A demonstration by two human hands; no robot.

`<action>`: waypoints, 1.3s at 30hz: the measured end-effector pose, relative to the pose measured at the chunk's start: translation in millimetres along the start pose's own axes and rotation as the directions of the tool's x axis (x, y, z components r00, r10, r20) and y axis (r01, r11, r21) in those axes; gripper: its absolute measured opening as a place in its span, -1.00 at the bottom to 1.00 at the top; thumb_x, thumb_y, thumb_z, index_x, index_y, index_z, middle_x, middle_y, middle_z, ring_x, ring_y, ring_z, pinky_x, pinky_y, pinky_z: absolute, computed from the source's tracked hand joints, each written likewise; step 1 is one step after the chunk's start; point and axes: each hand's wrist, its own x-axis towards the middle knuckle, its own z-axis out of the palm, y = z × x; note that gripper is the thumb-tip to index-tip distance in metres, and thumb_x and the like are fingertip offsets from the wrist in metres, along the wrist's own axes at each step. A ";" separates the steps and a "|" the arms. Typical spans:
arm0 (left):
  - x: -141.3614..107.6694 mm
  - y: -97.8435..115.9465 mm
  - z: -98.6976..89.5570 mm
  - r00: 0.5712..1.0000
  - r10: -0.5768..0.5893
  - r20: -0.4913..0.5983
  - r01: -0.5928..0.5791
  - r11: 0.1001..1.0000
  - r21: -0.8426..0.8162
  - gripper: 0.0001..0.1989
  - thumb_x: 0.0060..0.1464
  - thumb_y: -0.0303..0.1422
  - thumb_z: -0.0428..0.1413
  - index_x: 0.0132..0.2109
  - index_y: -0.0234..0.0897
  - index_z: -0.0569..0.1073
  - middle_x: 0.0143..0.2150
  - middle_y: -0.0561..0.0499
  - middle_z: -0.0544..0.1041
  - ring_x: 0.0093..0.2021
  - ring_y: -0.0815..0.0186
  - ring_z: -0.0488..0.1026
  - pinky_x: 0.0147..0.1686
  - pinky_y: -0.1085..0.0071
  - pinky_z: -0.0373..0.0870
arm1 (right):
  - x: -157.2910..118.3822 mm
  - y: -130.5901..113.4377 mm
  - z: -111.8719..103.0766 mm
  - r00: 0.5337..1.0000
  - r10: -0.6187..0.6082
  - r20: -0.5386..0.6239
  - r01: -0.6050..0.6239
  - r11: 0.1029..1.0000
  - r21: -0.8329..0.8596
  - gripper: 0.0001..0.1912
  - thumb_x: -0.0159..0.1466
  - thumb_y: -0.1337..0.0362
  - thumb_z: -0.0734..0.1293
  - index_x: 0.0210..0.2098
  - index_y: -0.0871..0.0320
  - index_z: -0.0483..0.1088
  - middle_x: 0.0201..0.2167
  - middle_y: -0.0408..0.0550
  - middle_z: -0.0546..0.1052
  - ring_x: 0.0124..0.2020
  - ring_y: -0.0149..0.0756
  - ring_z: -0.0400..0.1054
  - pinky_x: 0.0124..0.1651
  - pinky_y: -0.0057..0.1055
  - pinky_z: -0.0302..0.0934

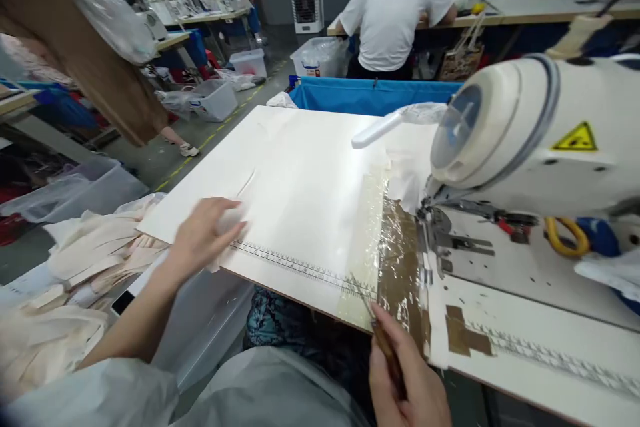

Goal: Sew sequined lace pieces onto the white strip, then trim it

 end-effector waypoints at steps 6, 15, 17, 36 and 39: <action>-7.7 -39.7 5.5 0.982 -0.153 0.109 0.145 0.987 0.076 -0.66 0.24 -0.13 -0.10 -0.37 -0.16 0.43 -0.41 -0.07 0.54 -0.29 -0.03 0.51 -0.38 0.09 0.42 | -2.7 -19.9 22.2 0.959 -0.181 0.218 0.163 0.982 0.098 -0.78 0.35 0.32 0.15 -0.14 0.14 0.41 -0.60 -0.24 0.38 -0.63 -0.40 0.25 -0.53 -0.47 0.15; -4.6 45.0 20.9 0.991 0.111 0.081 -0.044 0.814 -0.580 -0.88 0.22 -0.21 -0.01 -0.22 -0.08 0.38 -0.45 0.15 0.53 -0.50 0.25 0.47 -0.53 0.32 0.39 | 14.0 -23.7 10.9 0.961 0.025 0.274 -0.193 0.772 0.605 -0.50 0.44 0.03 0.14 0.29 0.08 0.16 -0.03 0.12 0.55 -0.10 -0.23 0.55 -0.11 -0.25 0.45; -1.0 72.5 17.1 0.914 0.385 0.123 -0.197 0.690 -0.696 -0.85 0.28 -0.29 -0.05 -0.22 -0.16 0.39 -0.45 0.10 0.54 -0.51 0.34 0.48 -0.53 0.43 0.37 | 32.5 -27.2 6.7 0.942 0.063 0.330 -0.266 0.739 0.618 -0.44 0.41 -0.03 0.18 0.30 0.07 0.14 -0.03 0.13 0.56 -0.13 -0.21 0.57 -0.12 -0.22 0.47; 40.2 60.4 20.1 0.912 0.410 0.030 -0.357 0.827 -0.435 -0.67 0.35 -0.31 -0.12 -0.07 -0.28 0.51 -0.05 -0.15 0.59 -0.04 0.18 0.51 -0.06 0.21 0.50 | 18.6 -23.5 -10.6 0.915 0.079 0.395 -0.283 0.825 0.489 -0.64 0.34 -0.02 0.27 -0.13 0.13 0.46 -0.49 -0.18 0.45 -0.52 -0.38 0.40 -0.37 -0.41 0.35; 55.7 56.2 38.3 0.854 0.510 0.101 -0.482 0.850 -0.215 -0.65 0.34 -0.34 -0.15 -0.02 -0.32 0.50 0.04 -0.17 0.55 -0.02 0.13 0.47 -0.05 0.16 0.48 | 1.9 -17.9 -13.4 0.940 0.135 0.312 -0.259 0.879 0.401 -0.64 0.34 -0.04 0.26 -0.18 0.10 0.49 -0.51 -0.18 0.41 -0.53 -0.40 0.34 -0.44 -0.47 0.31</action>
